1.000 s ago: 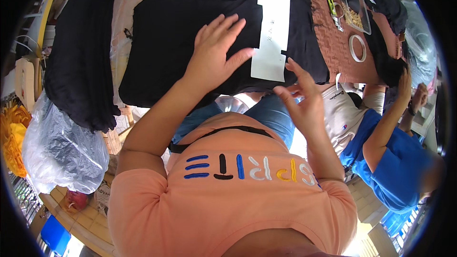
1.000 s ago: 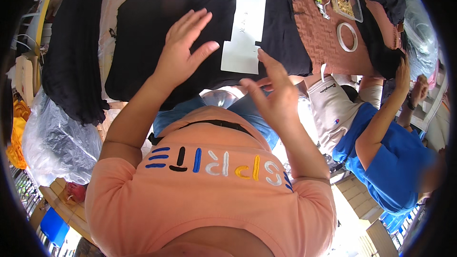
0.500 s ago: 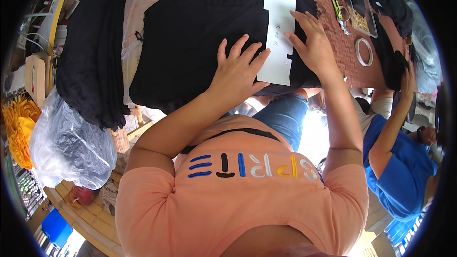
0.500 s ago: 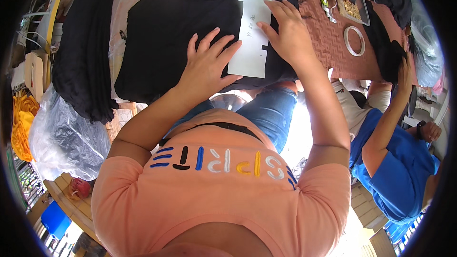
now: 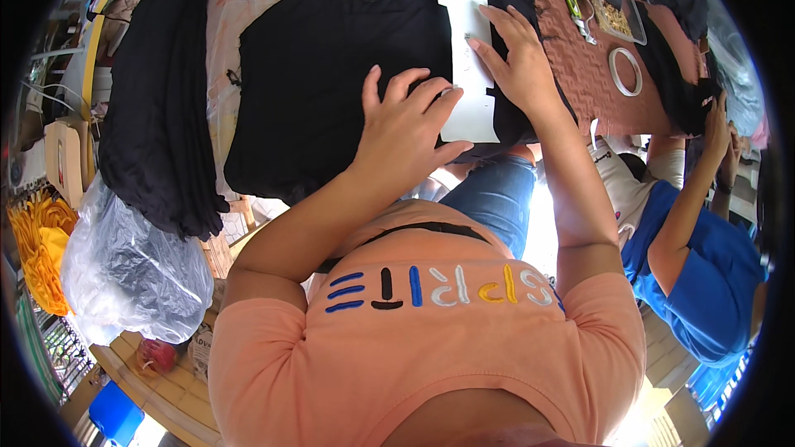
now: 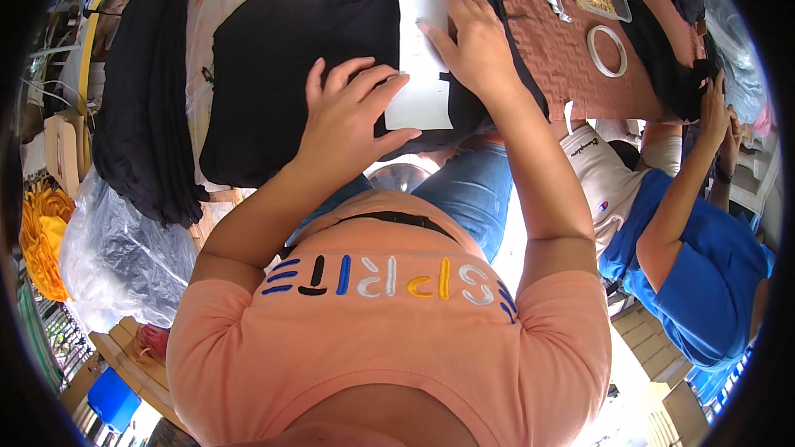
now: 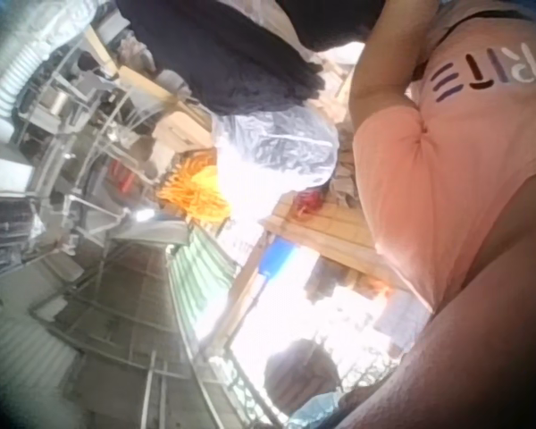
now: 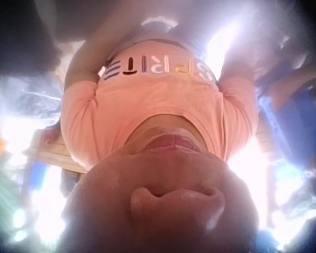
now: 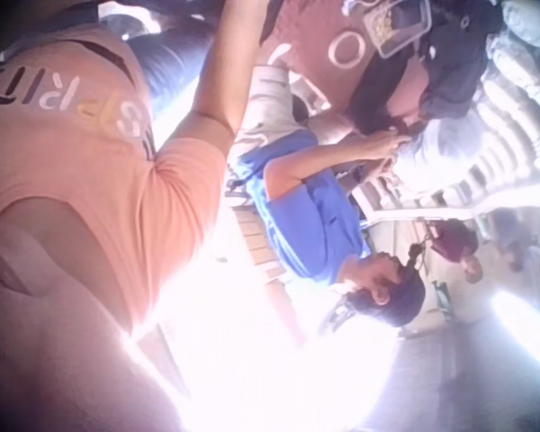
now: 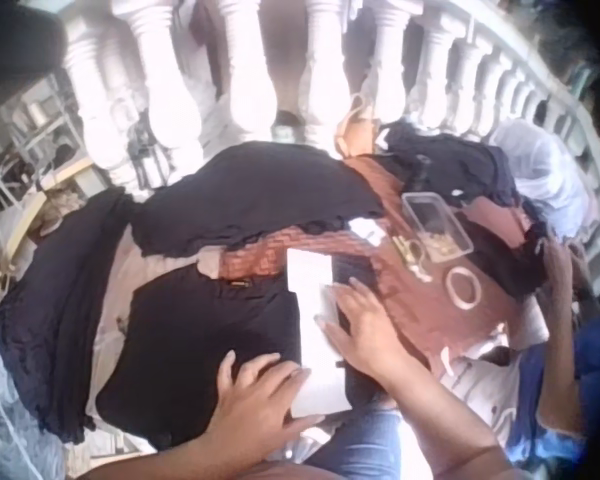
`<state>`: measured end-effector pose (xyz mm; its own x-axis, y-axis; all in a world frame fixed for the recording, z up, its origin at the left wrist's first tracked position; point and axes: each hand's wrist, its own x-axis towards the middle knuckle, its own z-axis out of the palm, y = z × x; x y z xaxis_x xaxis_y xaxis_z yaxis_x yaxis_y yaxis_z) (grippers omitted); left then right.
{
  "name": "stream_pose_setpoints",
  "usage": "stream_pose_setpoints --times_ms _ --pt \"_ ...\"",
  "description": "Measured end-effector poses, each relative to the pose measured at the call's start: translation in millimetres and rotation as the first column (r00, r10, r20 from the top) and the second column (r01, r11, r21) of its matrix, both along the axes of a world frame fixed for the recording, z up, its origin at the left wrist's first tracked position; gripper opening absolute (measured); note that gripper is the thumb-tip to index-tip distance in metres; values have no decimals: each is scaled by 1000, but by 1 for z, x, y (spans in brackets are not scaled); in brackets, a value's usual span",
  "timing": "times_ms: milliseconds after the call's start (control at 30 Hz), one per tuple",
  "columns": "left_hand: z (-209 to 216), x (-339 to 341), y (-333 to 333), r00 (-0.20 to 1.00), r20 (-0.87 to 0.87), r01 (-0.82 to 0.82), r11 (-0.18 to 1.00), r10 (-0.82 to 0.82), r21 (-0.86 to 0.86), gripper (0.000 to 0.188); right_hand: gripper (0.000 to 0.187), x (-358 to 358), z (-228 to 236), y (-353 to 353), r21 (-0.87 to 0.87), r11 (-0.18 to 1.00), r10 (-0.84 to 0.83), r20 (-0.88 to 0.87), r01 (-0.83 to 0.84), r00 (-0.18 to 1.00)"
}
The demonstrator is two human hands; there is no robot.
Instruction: The person threads a piece of black textile and then aligns a paper template over a black garment on a work table.
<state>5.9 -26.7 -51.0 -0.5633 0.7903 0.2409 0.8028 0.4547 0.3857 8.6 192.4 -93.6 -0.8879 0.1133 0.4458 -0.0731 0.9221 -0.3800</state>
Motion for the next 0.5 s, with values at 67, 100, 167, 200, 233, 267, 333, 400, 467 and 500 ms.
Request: stream_pose_setpoints --times_ms 67,100,167,200,233,267,333,400,467,500 --pt "1 2 -8 999 -21 -29 999 29 -21 57 43 -2 0 -5 -19 1000 9 18 -9 1000" --pt "1 2 -11 998 -33 -45 999 44 -31 57 42 -3 -2 -7 -15 1000 7 31 -7 999" --pt "-2 3 -13 998 -5 -62 996 62 -64 58 41 -4 -6 -10 16 1000 0 50 -1 999" --pt "-4 3 -13 998 -2 -69 995 69 -67 57 41 -4 -8 -11 44 999 -4 55 2 998" --pt "-5 3 -13 997 1 -75 995 75 -71 57 40 -5 -9 -12 71 997 -9 60 5 998" --pt "-7 3 -13 998 2 -66 995 66 -74 56 40 -6 -10 -13 57 998 -10 75 6 997" --pt "-10 5 -13 999 10 -49 996 50 -78 54 40 -7 -10 -16 72 997 -11 79 6 997" --pt "-12 6 -12 999 3 -45 996 46 -72 53 40 -8 -10 -16 82 997 -12 78 6 997" --pt "-13 5 -12 999 0 -46 997 46 -68 53 40 -9 -12 -15 86 996 -12 72 6 997" --pt "-14 5 -12 999 1 -48 997 48 -68 52 40 -10 -12 -15 94 996 -10 67 4 998"
